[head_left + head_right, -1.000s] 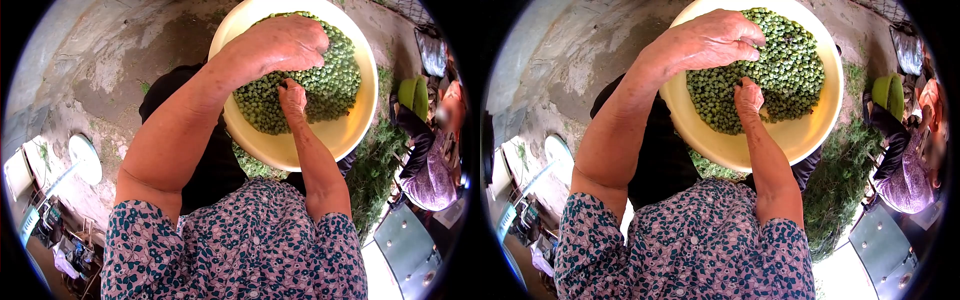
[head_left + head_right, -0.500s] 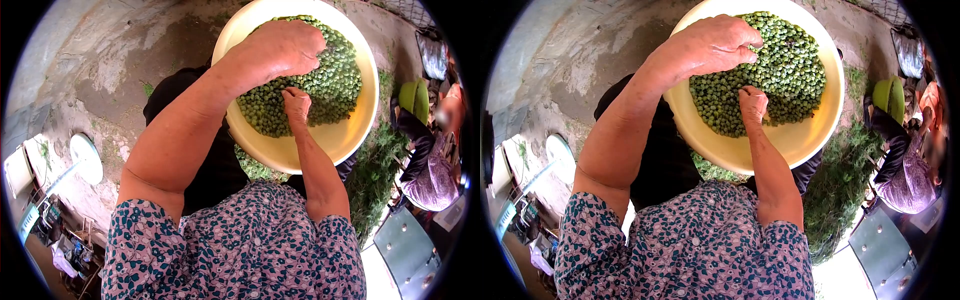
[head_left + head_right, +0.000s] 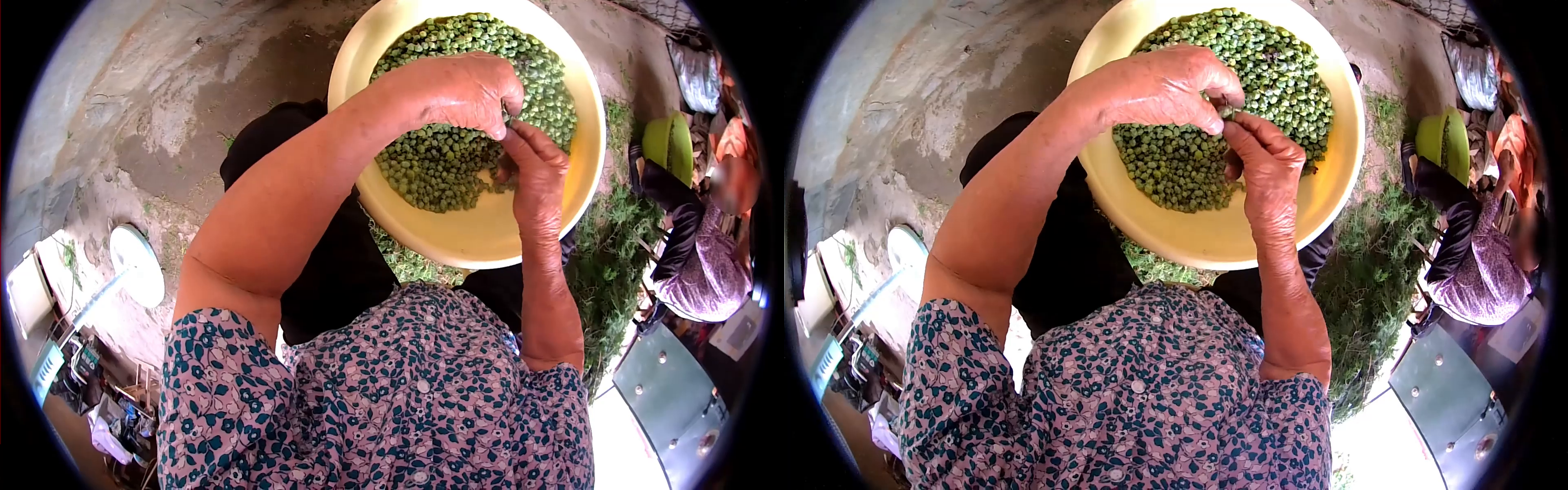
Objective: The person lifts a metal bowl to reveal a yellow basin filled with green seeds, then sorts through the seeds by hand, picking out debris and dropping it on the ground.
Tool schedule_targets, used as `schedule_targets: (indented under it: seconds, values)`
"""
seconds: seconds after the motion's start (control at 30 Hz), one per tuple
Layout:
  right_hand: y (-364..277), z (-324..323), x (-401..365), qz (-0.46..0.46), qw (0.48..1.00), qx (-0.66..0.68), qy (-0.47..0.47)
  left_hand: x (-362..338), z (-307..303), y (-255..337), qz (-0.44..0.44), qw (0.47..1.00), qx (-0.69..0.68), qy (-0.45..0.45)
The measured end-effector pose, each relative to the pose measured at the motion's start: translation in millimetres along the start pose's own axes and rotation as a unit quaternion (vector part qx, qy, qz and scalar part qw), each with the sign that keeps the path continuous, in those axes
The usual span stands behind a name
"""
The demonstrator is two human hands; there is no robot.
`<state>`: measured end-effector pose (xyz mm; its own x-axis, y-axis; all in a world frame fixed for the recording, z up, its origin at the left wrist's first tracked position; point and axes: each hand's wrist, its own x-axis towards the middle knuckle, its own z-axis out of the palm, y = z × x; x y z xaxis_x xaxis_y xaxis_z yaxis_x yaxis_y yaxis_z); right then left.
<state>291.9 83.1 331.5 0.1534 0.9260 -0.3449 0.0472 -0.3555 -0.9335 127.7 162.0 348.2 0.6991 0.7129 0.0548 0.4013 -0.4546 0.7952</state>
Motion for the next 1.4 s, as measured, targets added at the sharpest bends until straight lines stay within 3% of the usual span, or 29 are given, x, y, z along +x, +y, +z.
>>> schedule_targets:
  seconds: [0.07, 0.13, 0.27, 0.33, 0.47, 0.53, 0.67, 0.7, 0.73, 0.8, 0.87, 0.93, 1.0, 1.07, 1.17, 1.2, 1.23, 1.3, 1.37, 1.4]
  values:
    - [-6.6, -1.3, -1.9, -0.011, 1.000, 0.013, 0.004, 3.9, -4.9, 7.8, -0.091, 0.985, -0.116, -0.091]
    - [-8.1, -2.6, -4.8, -0.013, 1.000, 0.012, 0.008, 2.5, -2.4, 6.3, -0.084, 0.980, -0.170, -0.059]
    - [-12.6, -8.7, -15.8, -0.009, 0.999, -0.043, -0.002, 1.6, 0.3, 11.0, -0.115, 0.980, -0.117, -0.115]
    - [-15.5, -12.3, -22.9, -0.034, 0.985, -0.169, 0.030, 1.2, 5.7, 11.0, -0.058, 0.989, 0.047, -0.128]
    - [4.7, -69.0, -23.3, -0.184, 0.949, -0.228, 0.113, 0.6, 12.8, 9.7, -0.052, 0.983, 0.081, -0.156]
    - [10.5, -106.2, -26.6, -0.138, 0.946, -0.211, 0.206, -0.7, 13.1, 10.9, -0.057, 0.983, 0.076, -0.158]
    - [36.4, -199.4, -35.1, -0.083, 0.918, -0.258, 0.289, -6.2, 12.4, 15.6, -0.075, 0.974, 0.058, -0.206]
    - [52.7, -230.3, -33.7, -0.104, 0.883, -0.359, 0.283, -7.8, 13.3, 15.8, -0.078, 0.973, 0.066, -0.208]
    - [61.2, -244.9, -34.8, -0.104, 0.882, -0.360, 0.285, -9.0, 13.4, 15.5, -0.082, 0.972, 0.074, -0.210]
    - [67.3, -256.2, -36.1, -0.122, 0.735, -0.604, 0.282, -8.4, 9.9, 16.5, -0.056, 0.973, 0.085, -0.205]
    - [71.4, -254.1, -29.6, -0.121, 0.742, -0.582, 0.310, -6.4, 7.9, 14.6, -0.069, 0.980, 0.083, -0.169]
    - [57.2, -216.0, -23.5, -0.183, 0.793, -0.484, 0.323, -6.0, 5.6, 5.9, -0.044, 0.985, 0.076, -0.146]
    - [43.3, -175.7, -17.7, -0.160, 0.870, -0.366, 0.288, -5.3, 1.4, 1.6, -0.038, 0.992, 0.072, -0.098]
    - [53.5, -154.2, -2.3, -0.162, 0.901, -0.324, 0.239, -5.7, 0.4, -5.9, -0.016, 0.992, 0.096, -0.078]
    - [66.5, -122.4, 14.9, -0.031, 0.950, -0.261, 0.168, -5.8, -6.0, -3.8, -0.034, 0.994, 0.095, -0.051]
    - [70.7, -113.9, 20.2, 0.037, 0.957, -0.241, 0.158, -6.3, -6.4, -4.1, -0.033, 0.994, 0.095, -0.051]
    - [88.5, -111.0, 29.1, 0.046, 0.967, -0.170, 0.183, -6.9, -6.4, -5.0, -0.032, 0.995, 0.081, -0.043]
    - [124.1, -119.0, 46.9, 0.098, 0.918, -0.321, 0.212, -6.9, -6.1, -5.9, -0.029, 0.997, 0.066, -0.035]
    - [179.6, -131.2, 67.2, 0.132, 0.891, -0.411, 0.138, -6.2, -4.3, -6.5, -0.034, 0.996, 0.069, -0.033]
    - [175.1, -116.1, 62.2, 0.122, 0.870, -0.449, 0.160, -5.3, -3.1, -7.6, -0.031, 0.997, 0.069, -0.034]
